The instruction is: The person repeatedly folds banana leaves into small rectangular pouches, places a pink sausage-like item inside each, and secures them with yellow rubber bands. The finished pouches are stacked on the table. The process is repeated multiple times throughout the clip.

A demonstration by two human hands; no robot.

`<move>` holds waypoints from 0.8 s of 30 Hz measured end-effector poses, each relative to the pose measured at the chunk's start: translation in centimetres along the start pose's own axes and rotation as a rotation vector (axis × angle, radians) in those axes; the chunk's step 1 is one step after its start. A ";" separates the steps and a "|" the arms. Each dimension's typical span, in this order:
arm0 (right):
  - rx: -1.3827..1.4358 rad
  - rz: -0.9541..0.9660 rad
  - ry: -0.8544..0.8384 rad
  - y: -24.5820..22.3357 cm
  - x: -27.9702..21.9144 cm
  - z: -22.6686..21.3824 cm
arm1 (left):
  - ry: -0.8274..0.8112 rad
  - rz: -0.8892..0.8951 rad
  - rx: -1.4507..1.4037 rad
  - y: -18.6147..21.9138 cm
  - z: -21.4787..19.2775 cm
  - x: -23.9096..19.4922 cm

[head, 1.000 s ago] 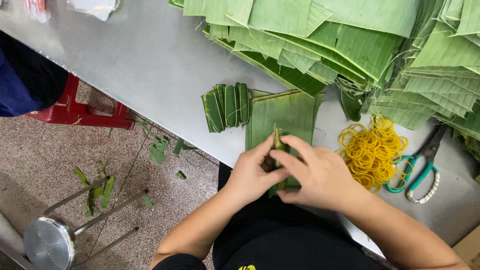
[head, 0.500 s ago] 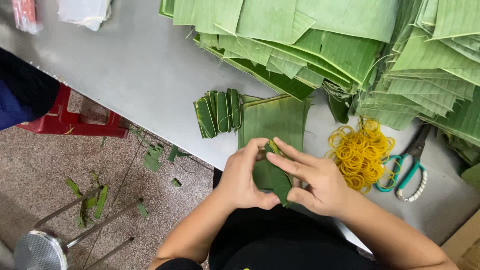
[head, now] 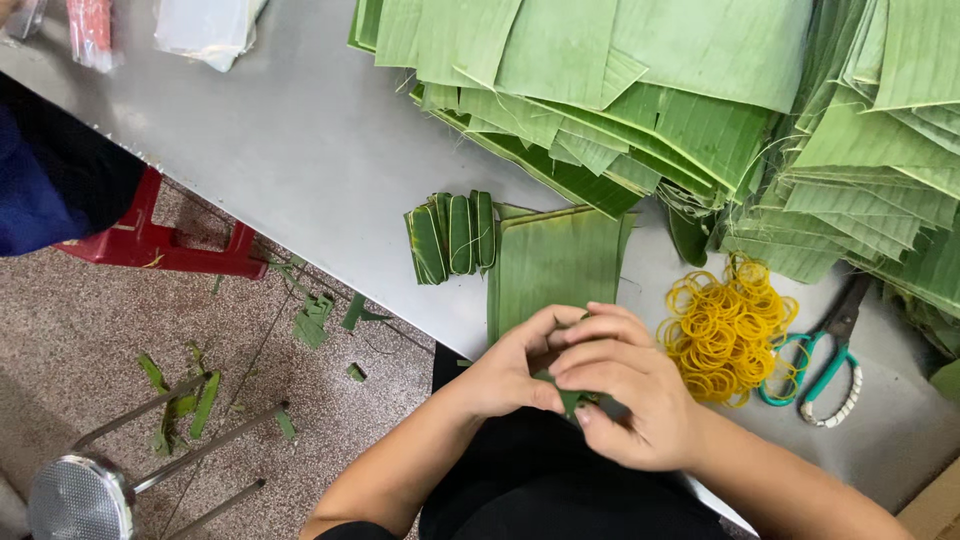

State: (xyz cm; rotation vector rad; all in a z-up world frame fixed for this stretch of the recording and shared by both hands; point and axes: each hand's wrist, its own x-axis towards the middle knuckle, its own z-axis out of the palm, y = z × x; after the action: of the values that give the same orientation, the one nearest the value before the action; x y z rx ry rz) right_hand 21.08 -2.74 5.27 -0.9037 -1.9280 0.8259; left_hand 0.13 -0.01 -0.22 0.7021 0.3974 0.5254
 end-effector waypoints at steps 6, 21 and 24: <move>-0.200 -0.017 0.032 -1.5 0.9 -0.1 | 0.008 0.008 -0.007 -2.3 -0.8 0.3; -0.158 0.064 -0.029 0.8 0.8 -1.1 | 0.183 -0.016 0.247 1.0 1.2 0.3; -0.082 0.426 0.027 1.8 -0.9 -1.4 | 0.172 0.124 0.860 3.4 2.4 0.1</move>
State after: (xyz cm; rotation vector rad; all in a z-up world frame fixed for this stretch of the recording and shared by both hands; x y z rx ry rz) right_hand 23.22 -2.29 4.07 -1.3973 -1.7807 0.9750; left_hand 0.33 1.02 3.88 1.5220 0.7586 0.5272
